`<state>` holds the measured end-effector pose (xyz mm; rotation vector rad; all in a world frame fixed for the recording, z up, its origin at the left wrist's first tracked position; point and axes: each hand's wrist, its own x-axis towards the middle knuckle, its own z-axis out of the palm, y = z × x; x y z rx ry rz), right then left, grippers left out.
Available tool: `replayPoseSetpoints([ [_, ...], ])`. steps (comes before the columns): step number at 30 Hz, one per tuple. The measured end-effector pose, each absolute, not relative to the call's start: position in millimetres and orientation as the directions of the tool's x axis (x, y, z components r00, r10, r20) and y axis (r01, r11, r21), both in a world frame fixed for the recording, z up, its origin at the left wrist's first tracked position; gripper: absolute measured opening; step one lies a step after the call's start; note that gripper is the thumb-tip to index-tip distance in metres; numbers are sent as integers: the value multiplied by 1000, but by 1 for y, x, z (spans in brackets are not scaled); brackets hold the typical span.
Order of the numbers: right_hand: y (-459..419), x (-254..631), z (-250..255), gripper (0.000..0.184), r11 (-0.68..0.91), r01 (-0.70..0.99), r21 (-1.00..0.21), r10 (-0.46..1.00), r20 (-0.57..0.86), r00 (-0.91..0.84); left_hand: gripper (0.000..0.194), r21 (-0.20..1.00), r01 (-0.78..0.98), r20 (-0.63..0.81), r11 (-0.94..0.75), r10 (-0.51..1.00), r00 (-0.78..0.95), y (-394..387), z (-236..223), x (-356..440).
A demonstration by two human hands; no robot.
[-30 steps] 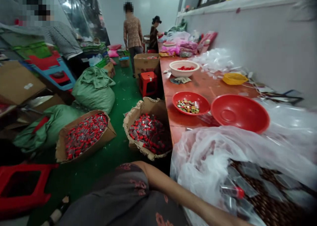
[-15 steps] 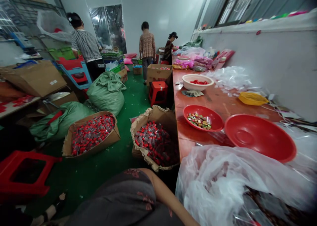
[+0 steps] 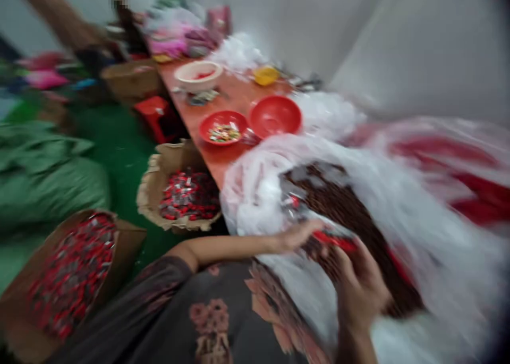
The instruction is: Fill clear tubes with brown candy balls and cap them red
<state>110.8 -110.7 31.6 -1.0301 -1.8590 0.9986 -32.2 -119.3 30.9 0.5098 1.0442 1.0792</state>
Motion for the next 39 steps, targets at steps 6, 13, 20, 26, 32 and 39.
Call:
replayPoseSetpoints([
  [6, -91, 111, 8, 103, 524, 471, -710, 840, 337, -426, 65, 793, -479, -317, 377, 926, 205, -101, 31, -47],
  [13, -95, 109, -1, 116, 597, 522, -609, 795, 364, -486, 76, 820, -369, -376, 439, 897, 231, -91, 35, -37],
  [20, -102, 107, 4, 112, 399, 400, -825, 892, 249, -376, 74, 837, -297, -380, 460, 878, 292, -91, 33, -31],
  [26, -98, 116, 5, 85, 580, 470, -665, 791, 323, -519, 78, 767, -319, -508, 557, 830, 229, -95, 22, -24],
  [32, -94, 122, 1, 77, 683, 535, -497, 723, 358, -591, 62, 660, -380, -564, 648, 762, 319, -98, 20, -25],
  [39, -90, 127, -1, 70, 727, 528, -440, 675, 317, -666, 54, 622, -414, -565, 664, 747, 350, -107, 3, -18],
])
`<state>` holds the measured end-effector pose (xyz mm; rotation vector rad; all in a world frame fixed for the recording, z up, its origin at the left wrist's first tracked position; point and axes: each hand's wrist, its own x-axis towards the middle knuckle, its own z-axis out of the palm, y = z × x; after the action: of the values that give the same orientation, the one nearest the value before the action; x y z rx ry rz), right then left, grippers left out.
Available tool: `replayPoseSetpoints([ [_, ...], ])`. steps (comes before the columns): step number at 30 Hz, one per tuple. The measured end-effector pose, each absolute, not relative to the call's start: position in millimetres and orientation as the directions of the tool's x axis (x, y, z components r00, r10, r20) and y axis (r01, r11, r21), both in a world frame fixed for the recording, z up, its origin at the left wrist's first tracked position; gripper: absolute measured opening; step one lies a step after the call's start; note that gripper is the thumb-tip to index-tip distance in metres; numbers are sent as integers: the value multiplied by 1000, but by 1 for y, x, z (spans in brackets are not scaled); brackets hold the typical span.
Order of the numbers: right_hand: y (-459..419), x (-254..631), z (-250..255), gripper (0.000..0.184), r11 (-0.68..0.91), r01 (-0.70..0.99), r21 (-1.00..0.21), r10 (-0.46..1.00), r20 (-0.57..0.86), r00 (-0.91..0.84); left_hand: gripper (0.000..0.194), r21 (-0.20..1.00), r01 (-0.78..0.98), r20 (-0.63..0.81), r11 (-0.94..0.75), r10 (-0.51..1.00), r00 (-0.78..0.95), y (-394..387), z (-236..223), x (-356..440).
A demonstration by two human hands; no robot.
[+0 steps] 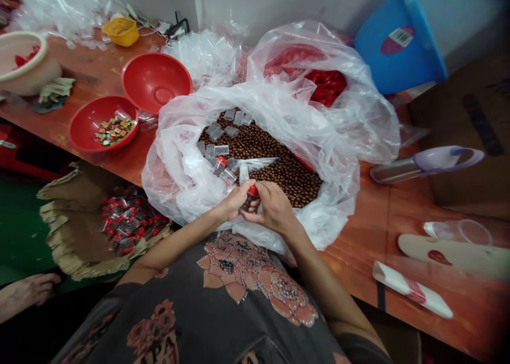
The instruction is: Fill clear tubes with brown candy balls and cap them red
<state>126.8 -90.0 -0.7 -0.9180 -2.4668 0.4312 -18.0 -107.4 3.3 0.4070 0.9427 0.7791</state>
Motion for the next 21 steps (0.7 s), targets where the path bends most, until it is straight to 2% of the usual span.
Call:
replayPoseSetpoints([
  [4, -91, 128, -5, 72, 748, 525, -407, 654, 316, -687, 47, 670, -396, -562, 628, 777, 283, -113, -2, -12],
  [7, -90, 128, -5, 75, 720, 549, -425, 688, 328, -648, 44, 819, -300, -447, 489, 872, 200, -106, 6, -22],
  [9, -87, 129, -5, 78, 695, 559, -453, 709, 298, -640, 44, 952, -108, -280, 288, 957, 83, -93, 15, -42],
  [11, -80, 133, -6, 79, 674, 565, -475, 718, 241, -654, 42, 971, 209, -99, 115, 992, -83, -75, 21, -69],
  [13, -70, 140, -10, 71, 641, 597, -482, 740, 182, -648, 35, 838, 532, 6, 121, 973, -230, -60, 22, -94],
  [15, -57, 149, -14, 59, 592, 652, -473, 779, 127, -614, 31, 649, 738, -8, 185, 972, -237, -51, 17, -110],
  [18, -38, 162, -16, 50, 533, 728, -431, 826, 81, -557, 33, 466, 870, -99, 164, 986, -133, -51, 4, -117],
  [21, -26, 165, -14, 47, 523, 754, -398, 835, 59, -547, 38, 398, 909, -96, 126, 991, -95, -56, -9, -116],
])
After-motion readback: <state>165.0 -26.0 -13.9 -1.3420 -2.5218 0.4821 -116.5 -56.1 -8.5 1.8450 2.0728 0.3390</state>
